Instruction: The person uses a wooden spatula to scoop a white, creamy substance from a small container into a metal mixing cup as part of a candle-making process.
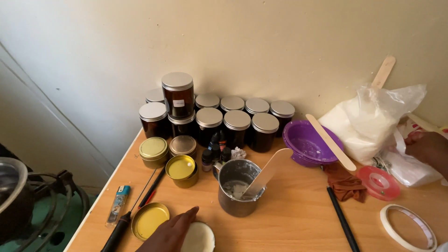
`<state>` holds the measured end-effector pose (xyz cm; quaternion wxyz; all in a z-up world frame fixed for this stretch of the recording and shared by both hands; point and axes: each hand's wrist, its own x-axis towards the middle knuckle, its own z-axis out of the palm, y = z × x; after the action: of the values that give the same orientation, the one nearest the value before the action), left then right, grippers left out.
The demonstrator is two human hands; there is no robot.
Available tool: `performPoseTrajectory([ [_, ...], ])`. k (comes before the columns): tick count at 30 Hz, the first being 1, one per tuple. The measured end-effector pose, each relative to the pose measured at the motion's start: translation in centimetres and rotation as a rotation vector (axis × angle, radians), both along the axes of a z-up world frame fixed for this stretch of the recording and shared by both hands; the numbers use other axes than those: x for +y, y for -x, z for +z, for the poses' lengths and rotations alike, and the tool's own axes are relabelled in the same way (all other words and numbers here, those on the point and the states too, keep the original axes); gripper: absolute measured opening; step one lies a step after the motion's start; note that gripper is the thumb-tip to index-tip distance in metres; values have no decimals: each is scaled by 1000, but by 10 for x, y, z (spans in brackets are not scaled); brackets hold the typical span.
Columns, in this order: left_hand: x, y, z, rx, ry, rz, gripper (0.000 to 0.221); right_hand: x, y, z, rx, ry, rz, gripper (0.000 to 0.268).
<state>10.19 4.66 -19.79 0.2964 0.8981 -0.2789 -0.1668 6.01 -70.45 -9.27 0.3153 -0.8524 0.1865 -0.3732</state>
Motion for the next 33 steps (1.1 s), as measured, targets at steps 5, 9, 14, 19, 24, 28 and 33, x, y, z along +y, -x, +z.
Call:
performPoseTrajectory([
  [5,0,4,5,-69,48,-38,124,27,31,-50,64,-6,10,32],
  [9,0,6,7,-12,12,-8,127,39,49,-75,117,-10,17,35],
  [14,-6,6,22,65,-41,11,121,56,57,-97,174,-11,34,38],
  [19,-12,10,37,126,-65,36,128,69,67,-117,239,-9,45,41],
  [24,-15,12,34,79,-60,24,126,88,80,-134,299,-8,54,44],
  [28,-19,13,45,120,-97,11,114,104,87,-141,346,2,67,47],
  [33,-19,28,68,120,-79,48,119,137,82,-173,417,1,117,50],
])
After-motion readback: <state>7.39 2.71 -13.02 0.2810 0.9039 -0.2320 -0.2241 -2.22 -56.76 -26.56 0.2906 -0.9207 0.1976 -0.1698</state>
